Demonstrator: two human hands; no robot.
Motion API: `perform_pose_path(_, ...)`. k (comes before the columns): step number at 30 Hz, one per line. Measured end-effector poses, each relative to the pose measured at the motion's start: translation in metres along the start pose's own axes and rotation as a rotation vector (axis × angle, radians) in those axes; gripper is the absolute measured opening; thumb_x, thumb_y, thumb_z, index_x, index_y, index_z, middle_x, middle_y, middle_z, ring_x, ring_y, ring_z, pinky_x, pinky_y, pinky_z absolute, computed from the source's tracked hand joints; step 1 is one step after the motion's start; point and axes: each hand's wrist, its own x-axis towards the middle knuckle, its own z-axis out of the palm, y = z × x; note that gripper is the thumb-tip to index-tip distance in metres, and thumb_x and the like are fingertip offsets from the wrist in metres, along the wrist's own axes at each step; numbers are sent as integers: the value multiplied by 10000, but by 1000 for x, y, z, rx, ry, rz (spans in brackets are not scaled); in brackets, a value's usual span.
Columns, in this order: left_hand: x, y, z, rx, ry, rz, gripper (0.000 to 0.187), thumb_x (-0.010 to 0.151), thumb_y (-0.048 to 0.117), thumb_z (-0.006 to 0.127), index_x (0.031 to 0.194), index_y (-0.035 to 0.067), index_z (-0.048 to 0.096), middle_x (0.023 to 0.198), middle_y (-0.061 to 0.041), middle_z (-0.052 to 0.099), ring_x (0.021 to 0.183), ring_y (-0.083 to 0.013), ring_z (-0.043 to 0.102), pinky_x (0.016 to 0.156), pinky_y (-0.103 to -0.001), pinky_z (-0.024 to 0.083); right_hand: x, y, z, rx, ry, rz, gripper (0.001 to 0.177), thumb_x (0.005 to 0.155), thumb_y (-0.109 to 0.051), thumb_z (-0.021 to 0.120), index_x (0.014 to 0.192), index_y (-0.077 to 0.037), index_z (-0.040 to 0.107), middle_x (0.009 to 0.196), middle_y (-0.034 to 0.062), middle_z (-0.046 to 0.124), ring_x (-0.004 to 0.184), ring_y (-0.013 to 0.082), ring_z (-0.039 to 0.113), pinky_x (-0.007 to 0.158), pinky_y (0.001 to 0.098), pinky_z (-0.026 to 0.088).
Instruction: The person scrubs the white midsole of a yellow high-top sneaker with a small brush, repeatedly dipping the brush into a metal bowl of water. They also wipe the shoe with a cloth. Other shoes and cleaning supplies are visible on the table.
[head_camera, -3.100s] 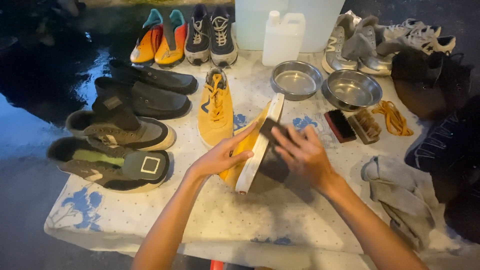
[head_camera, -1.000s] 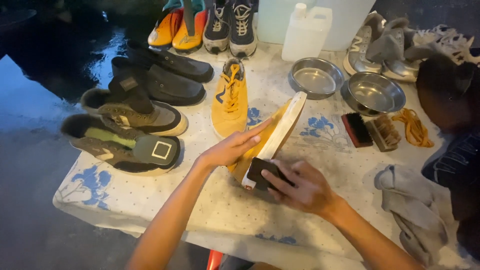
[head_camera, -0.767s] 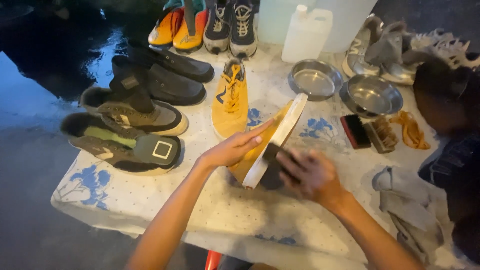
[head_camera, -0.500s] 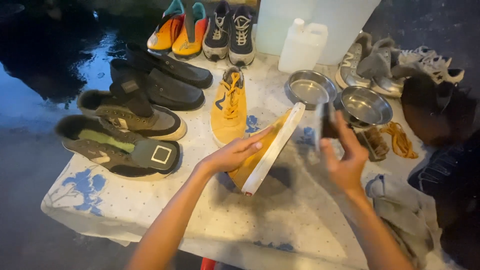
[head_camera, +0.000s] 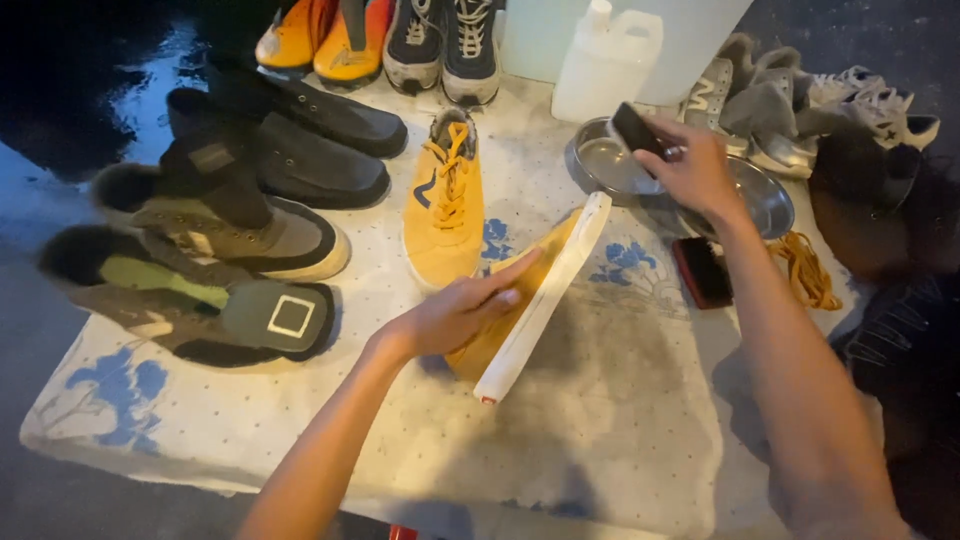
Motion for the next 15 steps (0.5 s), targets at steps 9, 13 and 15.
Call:
perform_pose_path(9,2,16,-9,145,-40,-59,626,1041,453,375,1636,303,251,721,-254,695,692,-451,679,789,-435,586,45,33,26,-490,-341,142,489,889,-40,763,1371,-25,680,1254,252,701,1154,436,666,969,515,542)
perform_pose_path(13,2,18,-9,98,-42,-69,614,1034,449,373,1626,307,293,645,-224,674,563,-370,633,688,-383,582,42,5,27,-441,-376,230,486,907,-30,741,1383,14,650,1270,295,674,1171,460,647,967,544,535)
perform_pose_path(15,3,13,-7,48,-35,-73,603,1048,390,393,1635,303,282,603,-201,642,510,-289,583,627,-324,552,47,8,26,-463,-392,229,495,914,-66,758,1388,20,645,1288,292,668,1186,458,642,971,549,527)
